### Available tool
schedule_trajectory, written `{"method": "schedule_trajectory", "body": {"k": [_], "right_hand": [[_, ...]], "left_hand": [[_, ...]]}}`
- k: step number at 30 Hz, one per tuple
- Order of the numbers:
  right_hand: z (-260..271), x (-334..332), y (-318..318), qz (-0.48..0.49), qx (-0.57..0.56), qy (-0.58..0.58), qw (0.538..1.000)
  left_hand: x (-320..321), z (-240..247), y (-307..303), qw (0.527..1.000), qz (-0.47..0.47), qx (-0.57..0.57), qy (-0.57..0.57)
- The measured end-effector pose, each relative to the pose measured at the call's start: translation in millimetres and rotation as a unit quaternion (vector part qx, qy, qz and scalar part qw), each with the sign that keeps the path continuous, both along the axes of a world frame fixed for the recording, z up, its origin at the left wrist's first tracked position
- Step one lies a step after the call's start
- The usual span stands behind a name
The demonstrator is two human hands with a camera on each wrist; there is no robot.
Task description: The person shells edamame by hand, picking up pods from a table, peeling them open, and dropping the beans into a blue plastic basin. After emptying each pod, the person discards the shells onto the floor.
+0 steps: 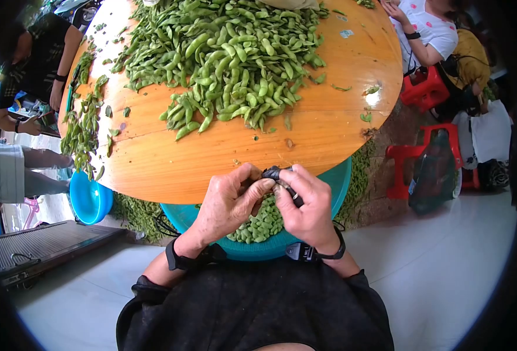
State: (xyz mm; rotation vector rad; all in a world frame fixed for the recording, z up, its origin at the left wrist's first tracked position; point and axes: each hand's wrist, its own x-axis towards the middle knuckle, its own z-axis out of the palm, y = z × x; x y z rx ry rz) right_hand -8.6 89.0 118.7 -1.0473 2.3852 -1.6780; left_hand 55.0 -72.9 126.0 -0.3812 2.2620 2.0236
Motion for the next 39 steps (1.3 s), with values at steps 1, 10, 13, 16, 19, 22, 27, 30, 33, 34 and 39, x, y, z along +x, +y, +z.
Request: {"method": "schedule_trajectory", "body": {"k": [1,10,13,16,19,22,27,30,33,34,39], "right_hand": [[-2,-2,2,0.032,-0.011,-0.095,0.995],[-5,-4,1,0.034,-0.075,-0.265,0.961],[-4,0,-7,-0.012,-0.018,-0.053,0.998],[1,-4,2,-0.03,0.006,-0.029,0.999],[18,-17,43,0.009,0.046,-0.143,0.989],[49,-34,109,0.083,0.183,-0.116,0.973],[44,-38,160,-0.145,0.284,-0.068,0.945],[39,-41,153,-0.226,0.259,-0.122,0.931],[30,-41,116,-0.16,0.202,-0.05,0.965],[32,-40,101,-0.124,0.189,-0.017,0.974],[26,-28,35,-0.016,0.092,-0.098,0.991]], "left_hand": [[0,0,-3,0.999,-0.012,0.035,-0.026],[3,-7,-3,0.993,-0.003,0.116,-0.017],[2,-6,-2,0.999,-0.003,0.03,-0.014],[2,0,-3,0.998,-0.037,0.049,-0.031],[11,10,-15,0.97,-0.241,0.028,0.027],[10,25,-24,0.935,-0.259,-0.147,0.191],[-15,14,-68,0.914,0.059,-0.374,0.145],[-32,-5,-86,0.866,0.11,-0.463,0.151],[-39,-14,-88,0.828,0.102,-0.531,0.149],[-38,-11,-86,0.828,0.103,-0.531,0.149],[-23,-3,-66,0.943,0.099,-0.295,0.116]]}}
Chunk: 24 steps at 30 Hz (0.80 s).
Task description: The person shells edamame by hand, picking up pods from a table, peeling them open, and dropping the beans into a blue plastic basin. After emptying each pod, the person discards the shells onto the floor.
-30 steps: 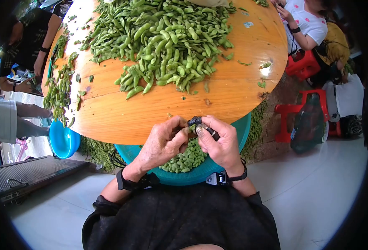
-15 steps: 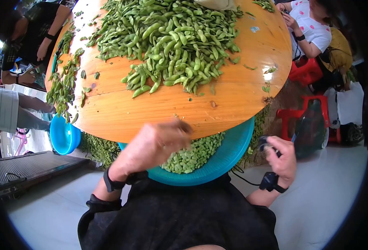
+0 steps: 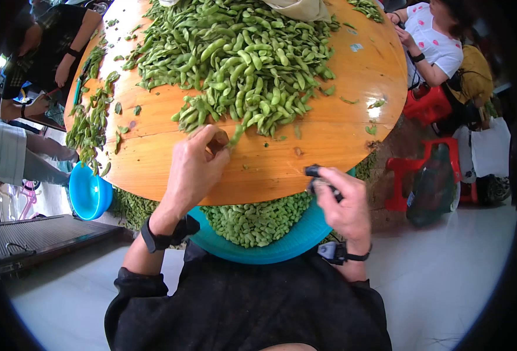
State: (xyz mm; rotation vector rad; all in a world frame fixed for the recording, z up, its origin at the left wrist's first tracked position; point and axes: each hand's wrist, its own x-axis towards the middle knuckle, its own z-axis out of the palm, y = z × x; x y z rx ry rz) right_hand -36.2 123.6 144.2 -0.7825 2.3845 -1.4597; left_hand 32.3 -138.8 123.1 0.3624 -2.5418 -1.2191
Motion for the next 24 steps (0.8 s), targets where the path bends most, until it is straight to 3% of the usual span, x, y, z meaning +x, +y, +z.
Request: {"method": "schedule_trajectory", "body": {"k": [1,2,3,5,6,8,11,13,22,23,24], "right_hand": [[-4,3,-11,0.01,-0.024,-0.04,0.999],[-11,6,-21,0.01,-0.065,-0.078,0.995],[-14,7,-29,0.01,-0.087,-0.14,0.986],[-16,10,-42,-0.004,-0.155,-0.294,0.943],[-17,10,-45,-0.005,-0.154,-0.295,0.943],[-19,8,-49,0.03,-0.241,-0.427,0.871],[-21,7,-48,0.047,-0.258,-0.459,0.849],[-22,6,-47,0.048,-0.252,-0.458,0.851],[-23,12,-44,0.049,-0.225,-0.34,0.912],[-24,12,-43,0.05,-0.218,-0.292,0.93],[-25,12,-42,0.05,-0.218,-0.292,0.93]], "left_hand": [[4,1,6,1.0,-0.003,0.002,-0.001],[9,2,11,0.984,-0.013,0.173,-0.049],[12,3,17,0.936,-0.022,0.338,-0.096],[17,8,31,0.897,-0.029,0.434,-0.082],[19,6,34,0.89,-0.035,0.448,-0.075],[21,-2,42,0.882,-0.04,0.464,-0.069],[22,-12,51,0.913,-0.046,0.405,0.0],[22,-11,52,0.964,-0.056,0.259,0.029],[25,-9,51,0.987,-0.105,0.098,0.067],[25,-10,50,0.987,-0.105,0.098,0.067],[26,-11,49,0.933,-0.102,0.344,0.018]]}}
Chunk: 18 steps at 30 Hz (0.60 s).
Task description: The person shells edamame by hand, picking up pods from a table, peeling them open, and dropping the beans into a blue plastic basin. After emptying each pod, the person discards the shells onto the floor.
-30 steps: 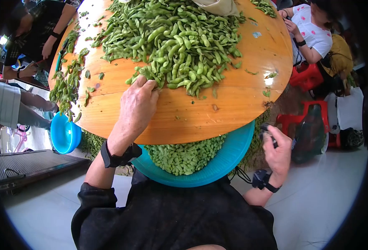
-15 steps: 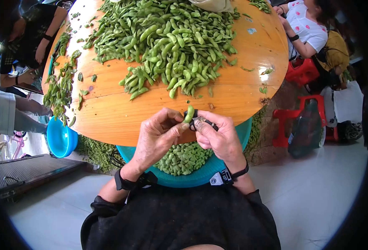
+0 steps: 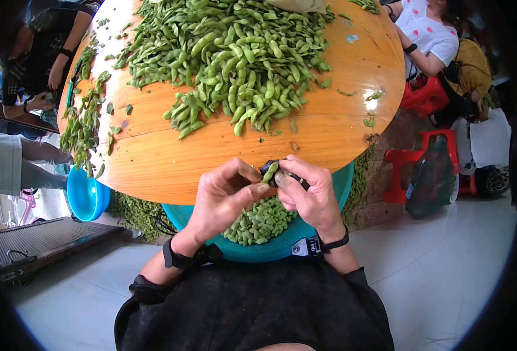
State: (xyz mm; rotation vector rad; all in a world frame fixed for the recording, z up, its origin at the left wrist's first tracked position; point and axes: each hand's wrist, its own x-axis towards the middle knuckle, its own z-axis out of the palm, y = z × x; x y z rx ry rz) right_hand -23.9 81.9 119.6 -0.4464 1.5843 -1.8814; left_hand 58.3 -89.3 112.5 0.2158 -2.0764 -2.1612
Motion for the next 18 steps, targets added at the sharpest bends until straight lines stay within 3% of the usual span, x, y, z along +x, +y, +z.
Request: {"method": "schedule_trajectory", "body": {"k": [1,2,3,5,7,9,10,11,12,13,15,17,18], "right_hand": [[-1,-1,3,0.012,-0.055,-0.063,0.996],[-3,-1,6,0.023,-0.11,-0.126,0.986],[-7,-2,9,0.02,-0.11,-0.127,0.986],[-13,-5,13,0.086,-0.203,-0.271,0.937],[-4,-7,13,0.086,-0.142,-0.225,0.96],[-3,-6,12,0.082,-0.08,-0.178,0.977],[-5,-5,10,0.057,-0.003,0.018,0.998],[-6,-3,8,0.031,0.074,0.212,0.974],[6,-1,6,0.039,0.119,0.249,0.96],[9,0,4,0.039,0.119,0.249,0.96],[12,0,3,0.03,0.139,0.311,0.94],[10,-1,7,0.066,0.122,0.294,0.946],[10,-2,10,0.102,0.105,0.275,0.95]], "left_hand": [[0,-1,0,0.967,-0.023,0.243,-0.071],[-1,-6,1,0.933,-0.06,0.351,-0.053],[-1,-8,2,0.932,-0.063,0.352,-0.055],[-1,-10,4,0.851,-0.125,0.508,-0.044],[-2,-5,-2,0.85,-0.155,0.501,-0.045],[-4,9,-3,0.952,-0.09,0.265,-0.125],[-5,8,0,0.974,-0.053,0.193,-0.103],[-6,8,1,0.974,-0.053,0.194,-0.103],[-9,10,1,0.999,-0.019,0.029,-0.039],[-11,12,0,0.99,0.017,-0.137,0.025],[-11,16,-4,0.995,-0.009,-0.097,-0.001],[-10,14,-9,0.98,-0.066,0.167,-0.091],[-10,9,-13,0.979,-0.066,0.167,-0.091]]}}
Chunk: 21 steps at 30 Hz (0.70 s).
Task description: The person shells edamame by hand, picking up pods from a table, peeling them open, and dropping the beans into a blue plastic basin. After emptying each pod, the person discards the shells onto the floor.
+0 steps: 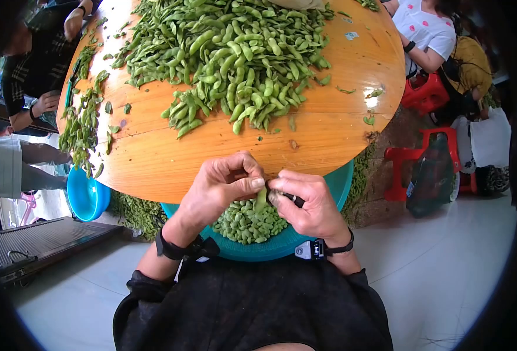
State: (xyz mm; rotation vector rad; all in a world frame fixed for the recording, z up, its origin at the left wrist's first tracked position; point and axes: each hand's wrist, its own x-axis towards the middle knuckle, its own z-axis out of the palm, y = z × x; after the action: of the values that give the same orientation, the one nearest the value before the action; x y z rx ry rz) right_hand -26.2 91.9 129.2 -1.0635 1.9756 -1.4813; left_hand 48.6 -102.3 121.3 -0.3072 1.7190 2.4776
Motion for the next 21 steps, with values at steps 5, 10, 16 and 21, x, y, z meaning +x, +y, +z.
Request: {"method": "schedule_trajectory", "body": {"k": [5,10,16,21], "right_hand": [[2,-2,5,0.045,-0.072,-0.302,0.949],[2,-2,0,-0.046,-0.018,0.007,0.999],[1,7,-8,-0.124,0.018,0.096,0.987],[-3,12,-15,-0.173,0.017,0.152,0.973]], "left_hand": [[0,-8,4,0.976,-0.055,0.206,-0.031],[2,-7,15,0.994,-0.004,-0.106,-0.014],[2,4,11,0.955,-0.007,-0.294,0.027],[-1,10,12,0.97,-0.012,-0.243,0.03]]}}
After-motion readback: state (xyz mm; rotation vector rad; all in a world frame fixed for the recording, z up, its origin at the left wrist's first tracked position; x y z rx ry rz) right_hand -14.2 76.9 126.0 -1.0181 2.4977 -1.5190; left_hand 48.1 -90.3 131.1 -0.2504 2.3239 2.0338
